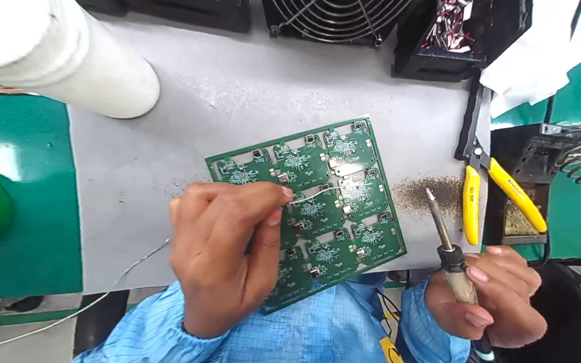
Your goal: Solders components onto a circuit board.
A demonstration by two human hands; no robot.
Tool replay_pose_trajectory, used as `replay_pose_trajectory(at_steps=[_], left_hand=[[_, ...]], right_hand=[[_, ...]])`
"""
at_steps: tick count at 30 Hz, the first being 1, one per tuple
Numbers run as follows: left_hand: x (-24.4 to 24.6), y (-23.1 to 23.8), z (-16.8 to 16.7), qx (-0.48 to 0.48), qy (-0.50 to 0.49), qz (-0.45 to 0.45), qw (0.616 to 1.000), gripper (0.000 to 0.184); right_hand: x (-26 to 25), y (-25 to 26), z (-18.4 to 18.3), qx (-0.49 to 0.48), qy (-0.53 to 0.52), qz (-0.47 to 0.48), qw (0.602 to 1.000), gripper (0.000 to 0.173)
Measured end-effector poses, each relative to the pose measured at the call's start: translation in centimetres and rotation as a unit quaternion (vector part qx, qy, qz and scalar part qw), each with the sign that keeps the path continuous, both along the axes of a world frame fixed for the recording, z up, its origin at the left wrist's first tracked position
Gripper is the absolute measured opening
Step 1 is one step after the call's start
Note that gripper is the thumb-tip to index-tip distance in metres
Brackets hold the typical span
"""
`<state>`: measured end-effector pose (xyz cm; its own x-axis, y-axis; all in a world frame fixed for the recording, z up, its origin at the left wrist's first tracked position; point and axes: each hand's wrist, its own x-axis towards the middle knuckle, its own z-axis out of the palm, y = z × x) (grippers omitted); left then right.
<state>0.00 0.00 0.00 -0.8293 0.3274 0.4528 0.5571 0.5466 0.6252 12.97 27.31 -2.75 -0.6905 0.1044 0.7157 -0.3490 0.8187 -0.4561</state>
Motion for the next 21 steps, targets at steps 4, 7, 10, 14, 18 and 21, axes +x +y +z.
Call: replay_pose_trajectory(at_steps=[4,7,10,14,18,21], left_hand=[[0.1,-0.1,-0.1,0.018,-0.004,0.002,1.000,0.024],[0.4,-0.8,0.6,0.002,-0.009,0.004,1.000,0.026],[0.2,-2.4,2.1,-0.068,-0.006,0.021,0.997,0.030],[-1.3,-4.1,2.6,-0.173,0.004,0.060,0.983,0.033],[-1.9,-4.4,1.8,-0.190,0.007,0.068,0.979,0.034],[-1.9,-4.3,1.5,-0.187,0.018,0.076,0.979,0.034]], right_hand=[[1.7,0.5,-2.4,0.109,0.046,-0.075,0.990,0.027],[1.9,1.0,-4.0,0.153,0.007,-0.093,0.984,0.025],[2.3,0.6,-3.5,0.104,0.009,-0.093,0.990,0.028],[1.0,-2.0,-2.6,0.008,0.020,-0.051,0.998,0.031],[-0.3,-4.2,-2.5,0.009,-0.014,-0.048,0.999,0.029],[-0.5,-4.4,-2.6,0.041,-0.022,-0.033,0.998,0.029]])
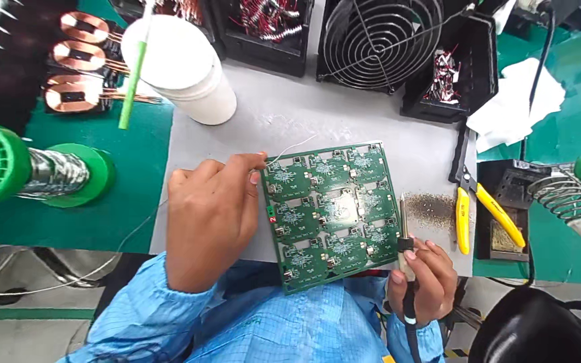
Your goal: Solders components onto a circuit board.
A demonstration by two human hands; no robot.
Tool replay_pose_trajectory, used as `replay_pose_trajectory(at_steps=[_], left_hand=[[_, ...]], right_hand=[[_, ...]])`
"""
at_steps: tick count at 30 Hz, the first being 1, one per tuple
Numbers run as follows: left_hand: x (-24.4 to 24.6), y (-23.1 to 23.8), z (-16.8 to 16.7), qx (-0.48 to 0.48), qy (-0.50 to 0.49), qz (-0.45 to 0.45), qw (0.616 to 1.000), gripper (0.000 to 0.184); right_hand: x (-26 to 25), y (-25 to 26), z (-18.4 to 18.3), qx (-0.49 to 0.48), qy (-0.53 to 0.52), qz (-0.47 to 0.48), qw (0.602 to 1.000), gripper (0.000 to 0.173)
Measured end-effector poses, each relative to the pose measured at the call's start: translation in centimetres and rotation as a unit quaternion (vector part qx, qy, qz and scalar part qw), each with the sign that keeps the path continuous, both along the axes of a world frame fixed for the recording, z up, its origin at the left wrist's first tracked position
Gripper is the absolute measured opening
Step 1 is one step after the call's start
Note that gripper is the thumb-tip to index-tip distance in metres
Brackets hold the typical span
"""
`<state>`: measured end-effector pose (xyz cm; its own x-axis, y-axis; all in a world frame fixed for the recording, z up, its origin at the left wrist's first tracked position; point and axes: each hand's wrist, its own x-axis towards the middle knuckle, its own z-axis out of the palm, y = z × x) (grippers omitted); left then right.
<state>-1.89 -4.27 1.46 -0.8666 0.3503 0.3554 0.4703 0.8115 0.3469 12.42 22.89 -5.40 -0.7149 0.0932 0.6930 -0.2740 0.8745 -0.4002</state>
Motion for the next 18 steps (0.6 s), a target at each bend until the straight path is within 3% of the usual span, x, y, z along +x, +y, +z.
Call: replay_pose_trajectory(at_steps=[9,13,18], left_hand=[[0.6,-2.3,1.4,-0.009,-0.031,-0.014,0.999,0.038],[0.0,-1.3,2.0,-0.006,0.005,-0.026,1.000,0.033],[0.4,2.1,0.9,0.066,-0.008,-0.095,0.993,0.032]], right_hand=[[1.7,0.9,0.8,-0.002,-0.021,0.047,0.999,0.032],[0.1,1.6,1.8,0.002,-0.027,0.069,0.997,0.039],[-2.6,1.3,3.8,0.013,-0.028,0.098,0.995,0.025]])
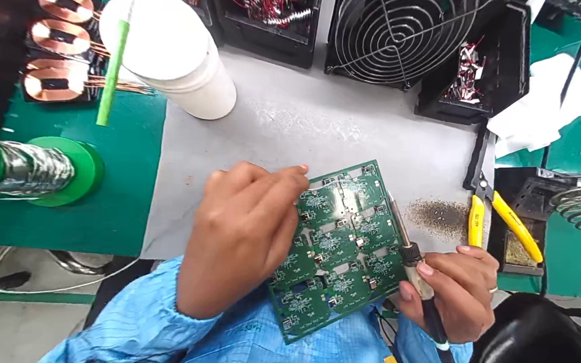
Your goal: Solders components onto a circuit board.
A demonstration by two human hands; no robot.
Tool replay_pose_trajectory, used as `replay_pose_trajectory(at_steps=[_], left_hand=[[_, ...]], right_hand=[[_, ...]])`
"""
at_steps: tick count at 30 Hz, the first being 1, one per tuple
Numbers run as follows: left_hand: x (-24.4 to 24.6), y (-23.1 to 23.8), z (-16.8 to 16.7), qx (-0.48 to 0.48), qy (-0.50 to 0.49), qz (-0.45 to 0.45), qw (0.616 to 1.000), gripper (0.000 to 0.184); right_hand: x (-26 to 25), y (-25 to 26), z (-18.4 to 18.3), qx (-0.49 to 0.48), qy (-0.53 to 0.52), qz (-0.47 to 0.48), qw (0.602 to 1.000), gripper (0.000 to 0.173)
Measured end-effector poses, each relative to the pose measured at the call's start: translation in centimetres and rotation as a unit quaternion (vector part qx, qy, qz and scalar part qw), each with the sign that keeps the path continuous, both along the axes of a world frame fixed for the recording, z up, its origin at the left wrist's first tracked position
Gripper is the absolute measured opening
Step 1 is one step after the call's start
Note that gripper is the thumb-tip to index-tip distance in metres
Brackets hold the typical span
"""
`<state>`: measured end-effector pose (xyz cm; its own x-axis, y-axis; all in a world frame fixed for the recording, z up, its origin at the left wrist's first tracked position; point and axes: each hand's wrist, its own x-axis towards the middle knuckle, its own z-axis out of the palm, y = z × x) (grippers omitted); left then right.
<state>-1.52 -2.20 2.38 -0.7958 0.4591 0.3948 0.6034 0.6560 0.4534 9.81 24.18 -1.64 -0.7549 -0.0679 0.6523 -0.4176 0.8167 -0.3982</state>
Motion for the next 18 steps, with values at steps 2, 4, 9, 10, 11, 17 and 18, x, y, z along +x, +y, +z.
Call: replay_pose_trajectory(at_steps=[2,4,9,10,11,17,18], left_hand=[[0.11,0.63,-0.72,0.009,-0.010,-0.006,1.000,0.032],[0.06,0.68,-1.13,0.011,-0.018,0.000,1.000,0.031],[-0.36,0.42,-1.28,0.000,-0.044,-0.005,0.999,0.030],[-0.46,0.41,-1.23,-0.003,-0.047,-0.007,0.999,0.030],[-0.52,0.40,-1.19,-0.006,-0.050,-0.008,0.999,0.030],[-0.58,0.37,-1.09,-0.005,-0.060,0.002,0.998,0.030],[-0.58,0.36,-1.05,-0.006,-0.060,0.002,0.998,0.030]], right_hand=[[-0.81,0.16,-0.10,-0.008,0.002,0.012,1.000,0.022],[-0.96,0.37,-0.36,-0.021,-0.008,0.020,1.000,0.021],[-0.48,0.45,-0.13,-0.022,-0.038,0.015,0.999,0.019],[-0.44,0.46,-0.07,-0.019,-0.044,0.015,0.999,0.019],[-0.41,0.43,-0.01,-0.016,-0.050,0.014,0.999,0.018],[-0.27,0.07,0.01,-0.018,-0.061,-0.010,0.998,0.016],[-0.28,0.05,0.04,-0.018,-0.061,-0.011,0.998,0.016]])
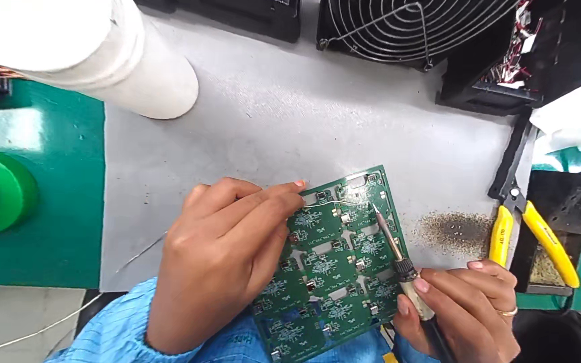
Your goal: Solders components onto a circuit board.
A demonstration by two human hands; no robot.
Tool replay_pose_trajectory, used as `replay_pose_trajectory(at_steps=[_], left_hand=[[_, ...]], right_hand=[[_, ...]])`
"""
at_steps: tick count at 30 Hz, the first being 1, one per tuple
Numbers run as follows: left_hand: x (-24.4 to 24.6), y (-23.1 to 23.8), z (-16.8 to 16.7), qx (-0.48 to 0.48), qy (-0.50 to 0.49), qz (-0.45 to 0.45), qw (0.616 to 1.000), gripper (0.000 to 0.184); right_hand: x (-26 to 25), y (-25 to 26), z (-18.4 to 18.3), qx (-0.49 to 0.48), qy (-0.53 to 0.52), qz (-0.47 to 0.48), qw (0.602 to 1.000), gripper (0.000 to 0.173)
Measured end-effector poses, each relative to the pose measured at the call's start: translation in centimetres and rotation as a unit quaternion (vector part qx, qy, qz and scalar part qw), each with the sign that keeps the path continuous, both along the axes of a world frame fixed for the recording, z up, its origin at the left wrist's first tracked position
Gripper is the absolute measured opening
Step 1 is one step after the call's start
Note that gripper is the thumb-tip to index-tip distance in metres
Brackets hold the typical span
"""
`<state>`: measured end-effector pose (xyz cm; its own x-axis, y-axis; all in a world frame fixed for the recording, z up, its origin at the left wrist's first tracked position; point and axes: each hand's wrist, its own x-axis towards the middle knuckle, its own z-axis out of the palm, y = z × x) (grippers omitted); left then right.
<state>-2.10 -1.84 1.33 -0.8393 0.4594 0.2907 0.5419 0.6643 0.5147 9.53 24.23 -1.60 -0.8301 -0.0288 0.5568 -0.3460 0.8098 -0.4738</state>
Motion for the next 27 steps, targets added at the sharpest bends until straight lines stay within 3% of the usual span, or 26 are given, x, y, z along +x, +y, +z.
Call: replay_pose_trajectory(at_steps=[27], left_hand=[[0.16,-0.02,-0.03,-0.006,-0.006,0.010,1.000,0.028]], right_hand=[[-0.10,-0.12,0.21,0.007,-0.017,0.008,1.000,0.013]])
